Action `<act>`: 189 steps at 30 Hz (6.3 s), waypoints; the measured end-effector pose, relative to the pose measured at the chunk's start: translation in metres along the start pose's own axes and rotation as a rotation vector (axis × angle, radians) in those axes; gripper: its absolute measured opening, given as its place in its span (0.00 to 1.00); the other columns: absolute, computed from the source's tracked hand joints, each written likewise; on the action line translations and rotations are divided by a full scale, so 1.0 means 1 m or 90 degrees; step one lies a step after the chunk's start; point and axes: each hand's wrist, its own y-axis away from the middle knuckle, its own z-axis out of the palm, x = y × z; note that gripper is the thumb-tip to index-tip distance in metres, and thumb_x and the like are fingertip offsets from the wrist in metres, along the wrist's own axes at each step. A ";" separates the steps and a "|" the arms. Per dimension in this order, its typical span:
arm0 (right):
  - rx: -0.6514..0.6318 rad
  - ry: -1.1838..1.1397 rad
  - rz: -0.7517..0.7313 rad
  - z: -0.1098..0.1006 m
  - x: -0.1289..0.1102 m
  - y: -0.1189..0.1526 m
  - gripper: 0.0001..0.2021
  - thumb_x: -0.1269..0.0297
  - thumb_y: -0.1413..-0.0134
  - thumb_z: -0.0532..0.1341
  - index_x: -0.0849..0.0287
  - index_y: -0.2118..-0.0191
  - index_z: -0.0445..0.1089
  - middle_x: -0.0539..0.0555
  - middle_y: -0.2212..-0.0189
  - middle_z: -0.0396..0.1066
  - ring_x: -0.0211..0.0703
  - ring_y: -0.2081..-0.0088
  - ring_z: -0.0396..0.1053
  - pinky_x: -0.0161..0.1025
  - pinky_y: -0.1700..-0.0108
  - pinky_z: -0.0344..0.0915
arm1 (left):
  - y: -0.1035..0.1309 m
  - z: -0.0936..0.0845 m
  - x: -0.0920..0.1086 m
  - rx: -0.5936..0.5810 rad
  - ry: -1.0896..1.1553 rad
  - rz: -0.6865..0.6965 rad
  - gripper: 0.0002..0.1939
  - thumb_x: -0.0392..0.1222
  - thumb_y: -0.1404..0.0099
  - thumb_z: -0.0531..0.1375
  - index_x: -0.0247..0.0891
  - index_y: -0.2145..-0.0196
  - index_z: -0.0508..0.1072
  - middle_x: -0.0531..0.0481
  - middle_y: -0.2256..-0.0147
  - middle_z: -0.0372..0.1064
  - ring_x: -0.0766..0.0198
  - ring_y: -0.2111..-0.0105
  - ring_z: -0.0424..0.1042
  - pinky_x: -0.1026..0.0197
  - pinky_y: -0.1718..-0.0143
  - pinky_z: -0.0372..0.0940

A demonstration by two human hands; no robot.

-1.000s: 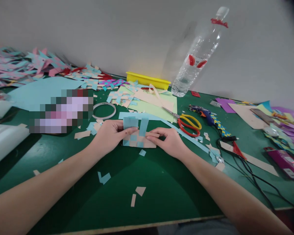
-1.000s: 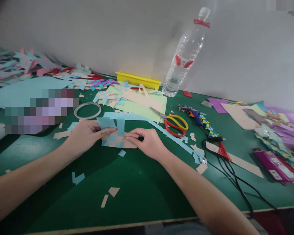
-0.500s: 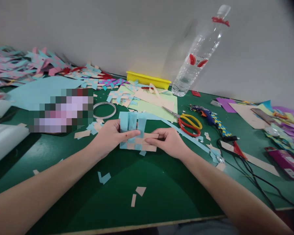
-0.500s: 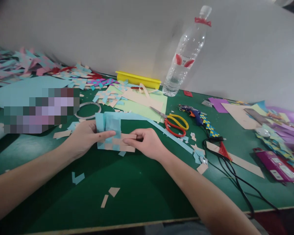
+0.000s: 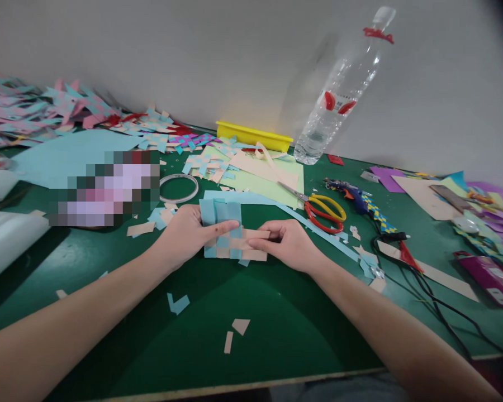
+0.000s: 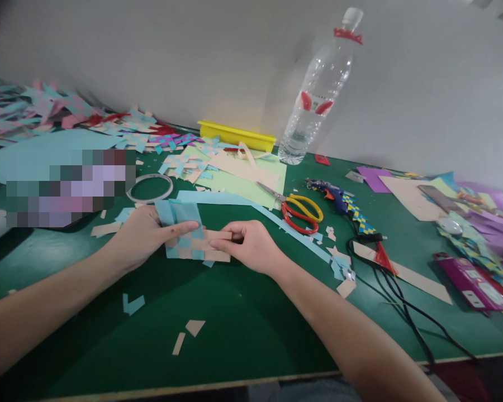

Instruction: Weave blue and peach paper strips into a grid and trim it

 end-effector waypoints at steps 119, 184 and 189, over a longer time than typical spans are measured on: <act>-0.006 -0.326 -0.076 0.006 -0.007 0.000 0.10 0.58 0.58 0.69 0.58 0.71 0.74 0.50 0.72 0.72 0.36 0.71 0.68 0.35 0.67 0.66 | 0.009 0.007 0.007 -0.288 0.290 -0.042 0.02 0.41 0.43 0.65 0.44 0.73 0.79 0.55 0.72 0.77 0.65 0.69 0.75 0.65 0.63 0.70; 0.222 -0.273 -0.025 0.026 -0.003 0.000 0.11 0.59 0.58 0.69 0.56 0.66 0.75 0.50 0.69 0.74 0.39 0.68 0.71 0.40 0.64 0.72 | 0.012 0.011 0.012 -0.040 0.085 0.057 0.17 0.51 0.43 0.63 0.41 0.58 0.71 0.50 0.58 0.75 0.55 0.60 0.75 0.59 0.61 0.71; 0.279 -0.277 0.005 0.020 -0.002 -0.001 0.13 0.59 0.59 0.69 0.57 0.64 0.75 0.53 0.65 0.76 0.45 0.61 0.73 0.43 0.58 0.72 | 0.007 0.008 0.005 -0.064 0.158 0.010 0.27 0.50 0.43 0.64 0.41 0.48 0.64 0.45 0.53 0.72 0.56 0.60 0.75 0.56 0.60 0.73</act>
